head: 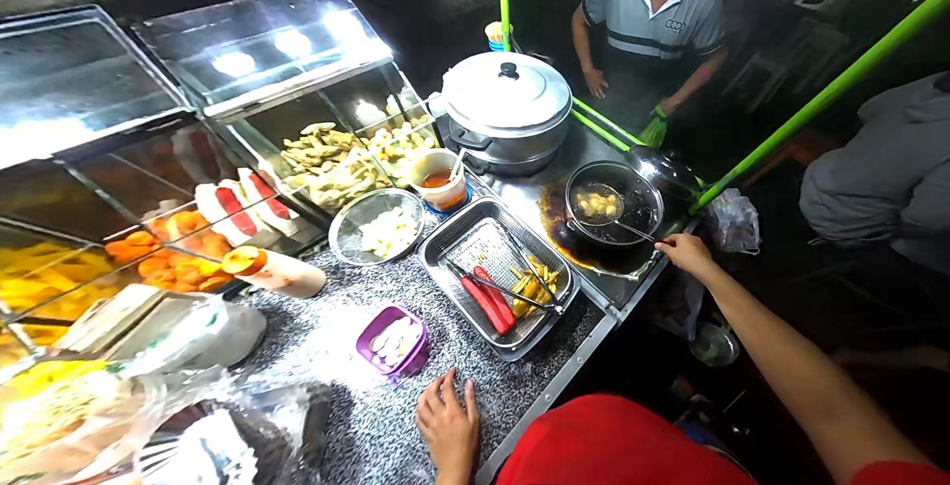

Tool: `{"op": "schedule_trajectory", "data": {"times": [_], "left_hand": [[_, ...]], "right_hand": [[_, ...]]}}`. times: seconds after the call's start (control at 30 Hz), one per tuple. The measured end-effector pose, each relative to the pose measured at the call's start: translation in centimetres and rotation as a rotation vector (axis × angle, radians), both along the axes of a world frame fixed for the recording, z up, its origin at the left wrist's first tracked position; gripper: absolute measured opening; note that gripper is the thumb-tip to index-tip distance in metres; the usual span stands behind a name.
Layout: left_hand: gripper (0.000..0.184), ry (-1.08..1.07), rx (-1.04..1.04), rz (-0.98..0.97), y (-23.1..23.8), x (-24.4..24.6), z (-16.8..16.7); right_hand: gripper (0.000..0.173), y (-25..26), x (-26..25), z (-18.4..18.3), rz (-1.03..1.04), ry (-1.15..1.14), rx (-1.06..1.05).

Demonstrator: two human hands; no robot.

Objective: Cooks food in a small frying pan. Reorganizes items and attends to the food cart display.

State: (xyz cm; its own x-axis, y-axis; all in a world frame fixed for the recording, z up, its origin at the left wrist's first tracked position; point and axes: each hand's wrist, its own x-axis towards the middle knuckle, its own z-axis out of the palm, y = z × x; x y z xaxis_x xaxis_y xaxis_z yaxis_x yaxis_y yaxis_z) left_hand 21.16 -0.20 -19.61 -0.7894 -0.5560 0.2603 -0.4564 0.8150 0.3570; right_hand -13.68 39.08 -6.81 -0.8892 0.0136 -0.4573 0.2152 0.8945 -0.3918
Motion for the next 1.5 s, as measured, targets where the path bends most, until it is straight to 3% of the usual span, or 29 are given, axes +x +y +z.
{"op": "schedule_trajectory", "data": {"times": [0.83, 0.97, 1.07, 1.27, 1.4, 1.5], "left_hand": [[0.053, 0.005, 0.041, -0.002, -0.1, 0.1, 0.9], [0.05, 0.047, 0.161, -0.032, -0.5, 0.5, 1.2], [0.049, 0.133, 0.211, -0.035, -1.4, 0.9, 3.1], [0.048, 0.312, -0.059, 0.24, -7.0, 2.2, 12.0], [0.058, 0.239, -0.046, 0.529, -12.5, 3.9, 16.6], [0.078, 0.123, 0.02, 0.599, -15.5, 5.1, 17.1]], "right_hand": [[0.039, 0.2, 1.7, -0.2, 0.011, 0.165, 0.023], [0.04, 0.1, 1.6, -0.2, 0.01, 0.137, -0.025], [0.041, -0.1, 1.8, -0.5, -0.032, 0.165, -0.045], [0.041, -0.7, 2.4, 0.3, -0.071, 0.152, -0.067], [0.044, -1.5, 2.4, 0.0, -0.082, 0.143, -0.051], [0.043, -2.2, 2.7, 0.3, -0.106, 0.168, -0.077]]}}
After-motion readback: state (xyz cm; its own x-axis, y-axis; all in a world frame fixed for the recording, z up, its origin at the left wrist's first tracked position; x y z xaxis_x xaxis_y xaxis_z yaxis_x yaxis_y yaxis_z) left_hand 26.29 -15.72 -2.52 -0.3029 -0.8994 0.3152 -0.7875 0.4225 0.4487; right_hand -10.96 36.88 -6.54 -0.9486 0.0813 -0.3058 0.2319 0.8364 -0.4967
